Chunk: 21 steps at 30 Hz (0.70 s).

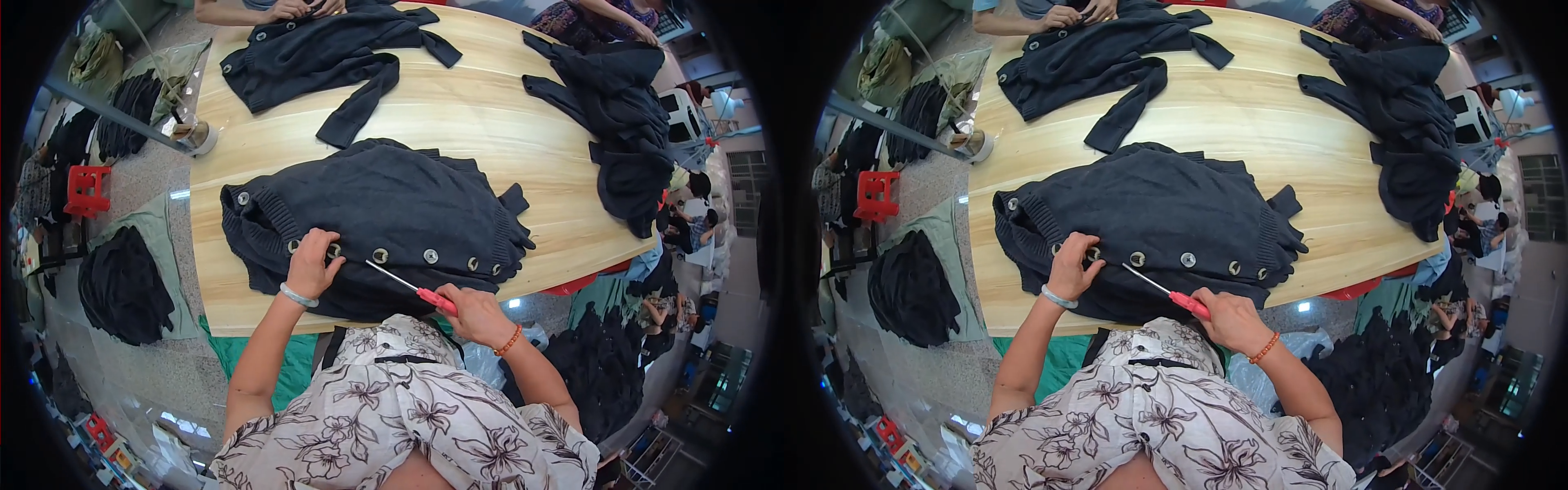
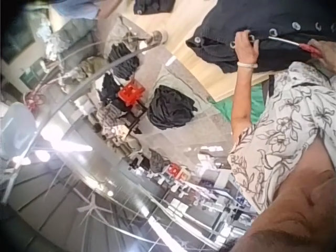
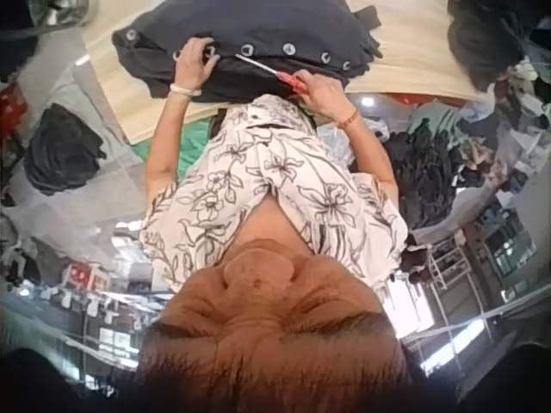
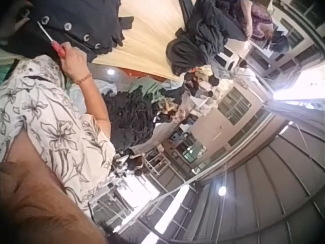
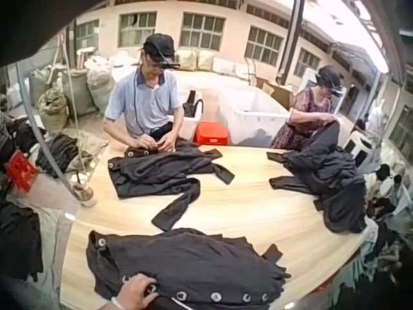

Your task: Trimming excess material and threads from black garments using scissors near metal eyelets.

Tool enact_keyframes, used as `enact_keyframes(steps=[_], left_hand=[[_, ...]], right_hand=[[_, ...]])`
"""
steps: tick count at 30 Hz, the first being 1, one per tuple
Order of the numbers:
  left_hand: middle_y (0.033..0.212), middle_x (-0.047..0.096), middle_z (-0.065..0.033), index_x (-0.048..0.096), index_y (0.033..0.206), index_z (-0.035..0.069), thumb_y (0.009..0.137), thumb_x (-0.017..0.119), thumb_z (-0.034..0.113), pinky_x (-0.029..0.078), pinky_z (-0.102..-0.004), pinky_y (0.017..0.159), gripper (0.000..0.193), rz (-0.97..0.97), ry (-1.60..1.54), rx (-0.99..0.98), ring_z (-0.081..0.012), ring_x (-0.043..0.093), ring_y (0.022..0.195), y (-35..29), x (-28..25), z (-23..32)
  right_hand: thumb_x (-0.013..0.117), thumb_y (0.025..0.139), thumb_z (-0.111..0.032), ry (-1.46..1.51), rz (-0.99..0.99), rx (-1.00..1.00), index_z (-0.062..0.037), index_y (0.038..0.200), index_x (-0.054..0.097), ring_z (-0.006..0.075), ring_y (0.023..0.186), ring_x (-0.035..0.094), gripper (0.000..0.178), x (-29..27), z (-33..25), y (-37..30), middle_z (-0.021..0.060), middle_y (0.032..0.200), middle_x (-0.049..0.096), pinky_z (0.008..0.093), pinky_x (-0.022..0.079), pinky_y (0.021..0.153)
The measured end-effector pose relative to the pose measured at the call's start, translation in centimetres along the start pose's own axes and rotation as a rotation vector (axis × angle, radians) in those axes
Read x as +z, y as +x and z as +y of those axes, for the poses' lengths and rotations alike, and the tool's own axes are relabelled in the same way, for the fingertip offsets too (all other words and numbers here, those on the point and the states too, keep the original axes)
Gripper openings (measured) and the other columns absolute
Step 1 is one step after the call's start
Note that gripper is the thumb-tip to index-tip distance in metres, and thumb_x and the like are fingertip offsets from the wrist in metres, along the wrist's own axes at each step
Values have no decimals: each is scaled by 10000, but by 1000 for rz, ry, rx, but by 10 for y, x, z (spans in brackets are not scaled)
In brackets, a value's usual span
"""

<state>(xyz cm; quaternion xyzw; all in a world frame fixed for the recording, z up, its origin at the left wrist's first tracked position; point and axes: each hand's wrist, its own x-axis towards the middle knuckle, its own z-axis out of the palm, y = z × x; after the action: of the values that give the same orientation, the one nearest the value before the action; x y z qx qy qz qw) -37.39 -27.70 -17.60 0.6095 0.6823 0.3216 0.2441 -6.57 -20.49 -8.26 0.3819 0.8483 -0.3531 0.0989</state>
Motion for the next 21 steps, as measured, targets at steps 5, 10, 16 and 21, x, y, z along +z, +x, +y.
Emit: enact_keyframes(steps=[5, 10, 16, 21], left_hand=[[838, 516, -85, 553, 857, 57, 649, 755, -25, 466, -370, 678, 301, -132, -31, -12, -285, 565, 794, 12, 2, -2], [838, 528, -55, 608, 760, 84, 665, 793, 121, 404, -380, 727, 212, -16, 133, 179, -267, 533, 863, 18, -3, 13], [962, 562, -126, 617, 1068, 60, 668, 780, 50, 480, -414, 739, 432, -99, -16, 231, -331, 562, 882, 13, 36, 57], [879, 541, -129, 561, 890, 51, 685, 685, -58, 459, -414, 728, 264, -142, -77, 111, -341, 559, 855, 19, 54, 43]], right_hand=[[629, 885, -306, 36, -73, 30, -99, 1095, 551, 367, 723, 650, 306, 8, -11, 11, 166, 751, 656, 467, 487, 650], [614, 884, -252, 149, -61, -11, -92, 1104, 548, 357, 800, 644, 280, 9, -11, 5, 163, 800, 646, 467, 493, 720], [639, 859, -229, 107, 41, 46, -148, 1189, 552, 337, 881, 628, 351, 15, 26, -33, 151, 903, 624, 443, 506, 754], [598, 894, -264, 31, -11, 131, -100, 1082, 563, 365, 800, 651, 251, 8, 34, -47, 165, 817, 665, 474, 496, 698]])
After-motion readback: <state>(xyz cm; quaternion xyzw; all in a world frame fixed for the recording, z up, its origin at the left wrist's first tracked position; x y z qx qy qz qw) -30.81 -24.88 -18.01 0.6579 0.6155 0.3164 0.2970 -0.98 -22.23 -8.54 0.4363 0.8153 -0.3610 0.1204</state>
